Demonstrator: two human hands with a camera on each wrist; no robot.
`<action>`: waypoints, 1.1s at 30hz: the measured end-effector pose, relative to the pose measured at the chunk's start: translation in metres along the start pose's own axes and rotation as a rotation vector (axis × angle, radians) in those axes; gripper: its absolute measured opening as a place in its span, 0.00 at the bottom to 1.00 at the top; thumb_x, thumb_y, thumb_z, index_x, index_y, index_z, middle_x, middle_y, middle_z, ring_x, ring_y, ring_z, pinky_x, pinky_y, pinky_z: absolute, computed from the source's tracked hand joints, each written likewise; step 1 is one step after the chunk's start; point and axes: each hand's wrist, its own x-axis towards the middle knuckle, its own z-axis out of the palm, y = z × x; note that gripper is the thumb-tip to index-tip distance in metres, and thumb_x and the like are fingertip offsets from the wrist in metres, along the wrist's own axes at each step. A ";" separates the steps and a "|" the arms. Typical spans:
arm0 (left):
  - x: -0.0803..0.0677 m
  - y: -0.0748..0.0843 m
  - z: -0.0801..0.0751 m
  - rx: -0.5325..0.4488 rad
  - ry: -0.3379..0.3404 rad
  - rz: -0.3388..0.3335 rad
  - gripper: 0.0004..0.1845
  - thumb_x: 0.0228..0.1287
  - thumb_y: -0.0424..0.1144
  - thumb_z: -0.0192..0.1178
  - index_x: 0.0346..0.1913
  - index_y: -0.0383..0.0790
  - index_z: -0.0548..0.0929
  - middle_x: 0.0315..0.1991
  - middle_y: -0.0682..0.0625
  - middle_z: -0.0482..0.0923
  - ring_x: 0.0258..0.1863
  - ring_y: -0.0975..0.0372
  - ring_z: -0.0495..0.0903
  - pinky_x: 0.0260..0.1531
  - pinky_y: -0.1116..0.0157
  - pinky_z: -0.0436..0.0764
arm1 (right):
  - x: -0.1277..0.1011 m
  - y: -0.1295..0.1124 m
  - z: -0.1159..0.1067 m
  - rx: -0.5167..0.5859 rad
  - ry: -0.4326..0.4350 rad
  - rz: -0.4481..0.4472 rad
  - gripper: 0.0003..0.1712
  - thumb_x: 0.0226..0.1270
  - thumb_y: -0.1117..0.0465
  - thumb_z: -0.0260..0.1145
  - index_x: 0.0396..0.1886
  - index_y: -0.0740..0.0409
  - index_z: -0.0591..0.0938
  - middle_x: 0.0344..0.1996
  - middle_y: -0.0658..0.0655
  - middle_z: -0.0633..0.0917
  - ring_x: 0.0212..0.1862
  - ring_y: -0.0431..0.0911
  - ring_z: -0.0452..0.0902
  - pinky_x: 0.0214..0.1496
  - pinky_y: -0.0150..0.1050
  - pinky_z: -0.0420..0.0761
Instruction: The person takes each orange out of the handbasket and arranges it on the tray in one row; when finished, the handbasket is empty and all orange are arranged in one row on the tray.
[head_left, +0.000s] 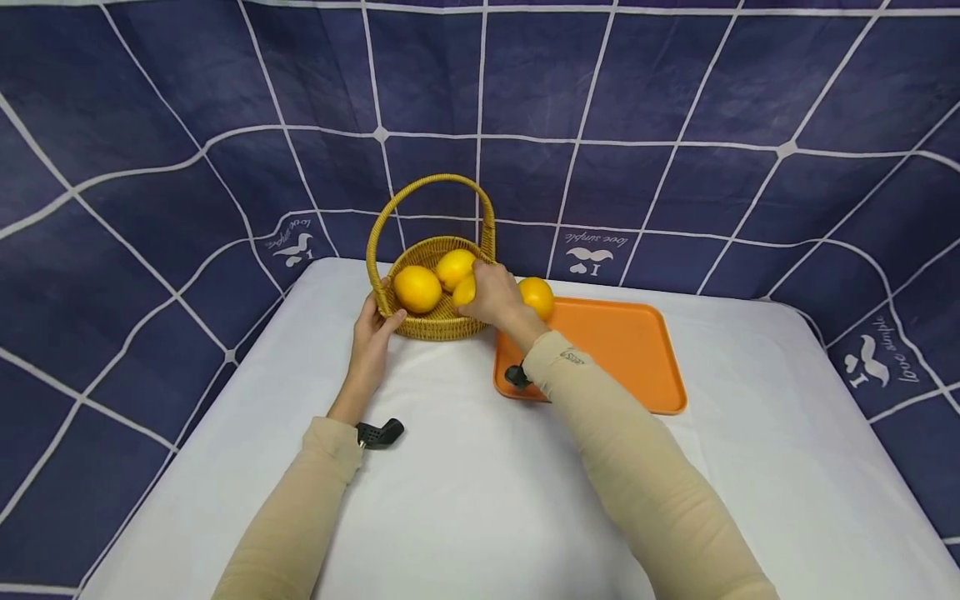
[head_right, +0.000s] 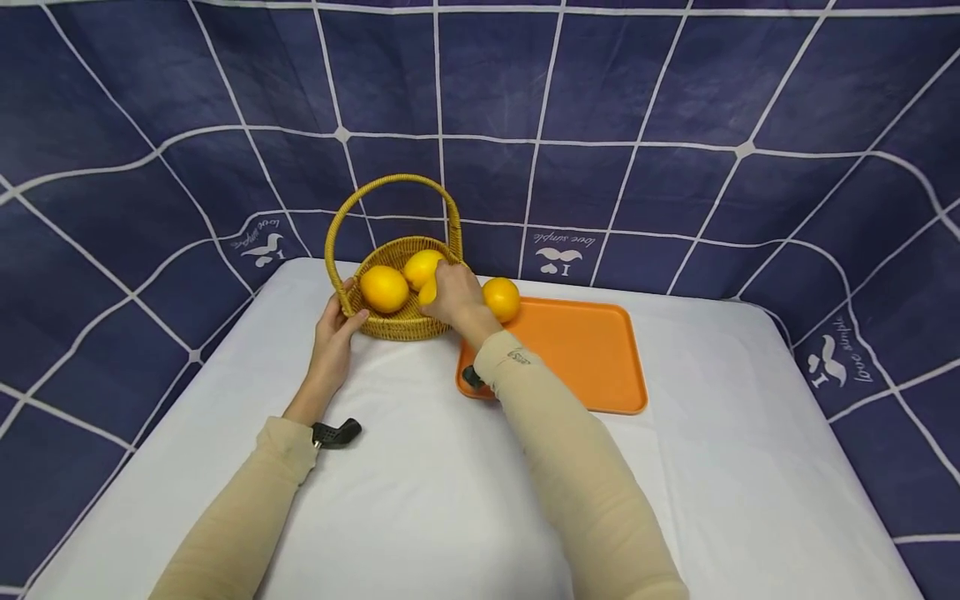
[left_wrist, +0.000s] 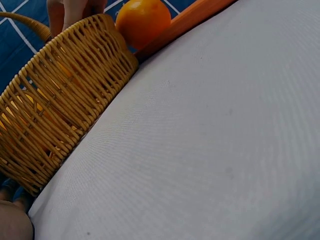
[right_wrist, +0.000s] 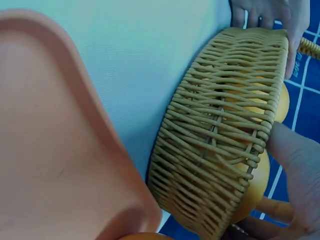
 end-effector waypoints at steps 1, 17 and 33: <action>-0.001 0.000 0.001 -0.004 0.000 -0.001 0.36 0.78 0.36 0.60 0.84 0.49 0.60 0.84 0.50 0.58 0.82 0.59 0.59 0.83 0.59 0.59 | -0.001 0.001 0.000 0.021 0.009 0.001 0.48 0.56 0.47 0.85 0.69 0.66 0.76 0.59 0.65 0.84 0.62 0.59 0.81 0.67 0.50 0.83; -0.003 -0.001 0.002 0.012 0.009 0.000 0.35 0.79 0.35 0.59 0.83 0.49 0.61 0.83 0.52 0.60 0.82 0.60 0.59 0.83 0.60 0.59 | -0.019 0.017 -0.033 0.234 0.184 -0.078 0.44 0.55 0.44 0.80 0.68 0.59 0.79 0.58 0.59 0.86 0.56 0.58 0.78 0.57 0.51 0.82; 0.001 0.000 0.002 0.026 0.003 0.018 0.35 0.79 0.37 0.59 0.84 0.49 0.61 0.84 0.52 0.58 0.82 0.59 0.59 0.81 0.65 0.60 | -0.042 0.061 -0.078 0.283 0.256 -0.044 0.43 0.54 0.46 0.77 0.69 0.56 0.78 0.63 0.57 0.84 0.59 0.58 0.73 0.65 0.55 0.71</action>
